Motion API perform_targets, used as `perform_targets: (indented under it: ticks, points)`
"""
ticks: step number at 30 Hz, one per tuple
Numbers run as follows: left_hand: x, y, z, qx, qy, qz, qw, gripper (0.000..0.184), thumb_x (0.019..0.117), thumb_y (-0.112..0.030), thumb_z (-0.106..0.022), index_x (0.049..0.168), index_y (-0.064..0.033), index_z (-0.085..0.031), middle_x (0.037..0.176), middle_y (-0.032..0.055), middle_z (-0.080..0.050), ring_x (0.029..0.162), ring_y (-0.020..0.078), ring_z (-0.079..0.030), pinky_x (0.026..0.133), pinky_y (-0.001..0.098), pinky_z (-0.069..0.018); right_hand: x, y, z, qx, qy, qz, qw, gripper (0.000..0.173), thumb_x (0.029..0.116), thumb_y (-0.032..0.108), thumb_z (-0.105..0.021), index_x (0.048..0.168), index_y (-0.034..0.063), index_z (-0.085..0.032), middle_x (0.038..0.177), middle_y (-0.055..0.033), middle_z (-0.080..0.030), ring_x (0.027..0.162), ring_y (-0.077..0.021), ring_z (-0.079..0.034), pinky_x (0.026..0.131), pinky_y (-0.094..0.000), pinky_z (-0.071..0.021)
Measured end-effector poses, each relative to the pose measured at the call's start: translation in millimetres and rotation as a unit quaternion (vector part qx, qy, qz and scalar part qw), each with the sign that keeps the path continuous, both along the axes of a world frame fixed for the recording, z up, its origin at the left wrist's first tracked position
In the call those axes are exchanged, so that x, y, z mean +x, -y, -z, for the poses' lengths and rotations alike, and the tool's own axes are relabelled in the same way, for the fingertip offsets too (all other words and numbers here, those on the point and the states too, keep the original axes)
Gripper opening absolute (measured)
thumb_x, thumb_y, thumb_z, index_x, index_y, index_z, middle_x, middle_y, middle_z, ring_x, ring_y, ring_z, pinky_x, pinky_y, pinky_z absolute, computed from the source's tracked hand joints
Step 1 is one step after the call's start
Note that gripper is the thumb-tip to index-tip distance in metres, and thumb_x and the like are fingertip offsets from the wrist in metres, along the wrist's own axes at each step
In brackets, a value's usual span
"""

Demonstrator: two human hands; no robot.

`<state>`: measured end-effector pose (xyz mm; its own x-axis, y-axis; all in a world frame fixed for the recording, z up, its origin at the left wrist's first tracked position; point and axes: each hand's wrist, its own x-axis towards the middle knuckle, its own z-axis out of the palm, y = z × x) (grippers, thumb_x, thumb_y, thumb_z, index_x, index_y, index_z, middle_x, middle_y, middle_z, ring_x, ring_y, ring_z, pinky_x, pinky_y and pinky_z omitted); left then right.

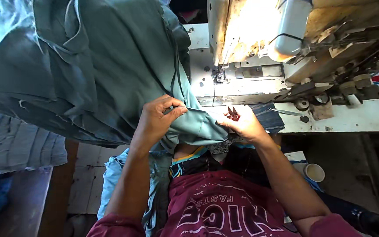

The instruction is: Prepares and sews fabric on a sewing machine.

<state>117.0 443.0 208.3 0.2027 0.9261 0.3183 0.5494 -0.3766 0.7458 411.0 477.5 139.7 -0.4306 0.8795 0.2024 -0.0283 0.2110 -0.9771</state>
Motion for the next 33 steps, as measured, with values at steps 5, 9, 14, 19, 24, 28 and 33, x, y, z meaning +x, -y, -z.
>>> perform_targets:
  ticks: [5,9,14,19,24,28,33]
  points:
    - [0,2,-5,-0.009,-0.015,-0.024,1.000,0.009,0.0999,-0.017,-0.067,0.104,-0.0136,-0.074,0.104,-0.0026,-0.068,0.088,0.0059,-0.067,0.072,0.0228,-0.0579,9,5,3,-0.022,-0.037,0.029,0.999,0.006,0.0932,0.007,-0.073,0.098,0.0042,-0.071,0.071,-0.0038,-0.062,0.051,-0.0086,-0.050,0.047,-0.0243,-0.0442]
    - [16,7,-3,-0.004,0.013,-0.067,0.998,0.017,0.1049,-0.011,-0.056,0.118,-0.0139,-0.067,0.097,-0.0015,-0.069,0.073,0.0065,-0.064,0.061,0.0227,-0.0544,5,12,-3,0.023,-0.010,0.087,0.996,0.014,0.0952,0.005,-0.065,0.109,0.0055,-0.068,0.078,-0.0049,-0.063,0.055,-0.0119,-0.052,0.048,-0.0269,-0.0462]
    - [15,7,8,0.074,-0.024,-0.052,0.996,0.031,0.1016,0.000,-0.042,0.104,-0.0076,-0.072,0.110,0.0020,-0.069,0.103,0.0108,-0.066,0.088,0.0312,-0.0577,1,23,-7,0.047,-0.012,0.106,0.993,0.015,0.0969,0.005,-0.057,0.108,0.0072,-0.068,0.083,-0.0040,-0.063,0.055,-0.0112,-0.050,0.047,-0.0267,-0.0433]
    - [13,17,-1,0.083,-0.018,-0.034,0.996,0.021,0.0923,-0.013,-0.076,0.114,-0.0127,-0.076,0.114,-0.0017,-0.070,0.104,0.0079,-0.067,0.088,0.0278,-0.0598,-6,35,-12,0.138,0.014,0.150,0.979,0.028,0.0885,0.005,-0.079,0.116,0.0071,-0.076,0.104,-0.0037,-0.073,0.080,-0.0104,-0.067,0.070,-0.0261,-0.0595]
    - [13,29,-5,0.131,-0.040,-0.028,0.990,0.020,0.0901,-0.010,-0.079,0.110,-0.0123,-0.079,0.108,-0.0007,-0.071,0.100,0.0079,-0.068,0.086,0.0261,-0.0597,-9,43,-3,0.223,0.039,0.213,0.950,0.022,0.0883,0.006,-0.079,0.110,0.0103,-0.080,0.104,-0.0030,-0.075,0.095,-0.0125,-0.069,0.084,-0.0299,-0.0594]
    - [15,36,-8,0.151,-0.085,-0.023,0.985,0.019,0.0926,-0.013,-0.076,0.111,-0.0143,-0.079,0.106,-0.0016,-0.069,0.096,0.0055,-0.066,0.083,0.0234,-0.0577,-7,48,-1,0.230,0.042,0.232,0.944,0.020,0.0899,0.009,-0.079,0.109,0.0121,-0.081,0.102,-0.0026,-0.074,0.094,-0.0114,-0.067,0.083,-0.0285,-0.0575]
    - [28,34,-4,0.185,-0.072,-0.053,0.979,0.011,0.0946,-0.016,-0.075,0.104,-0.0133,-0.078,0.107,0.0012,-0.066,0.100,0.0096,-0.064,0.085,0.0272,-0.0558,-4,53,5,0.162,0.036,0.251,0.954,0.008,0.0902,0.014,-0.080,0.097,0.0100,-0.080,0.092,-0.0028,-0.070,0.085,-0.0101,-0.065,0.075,-0.0265,-0.0568]
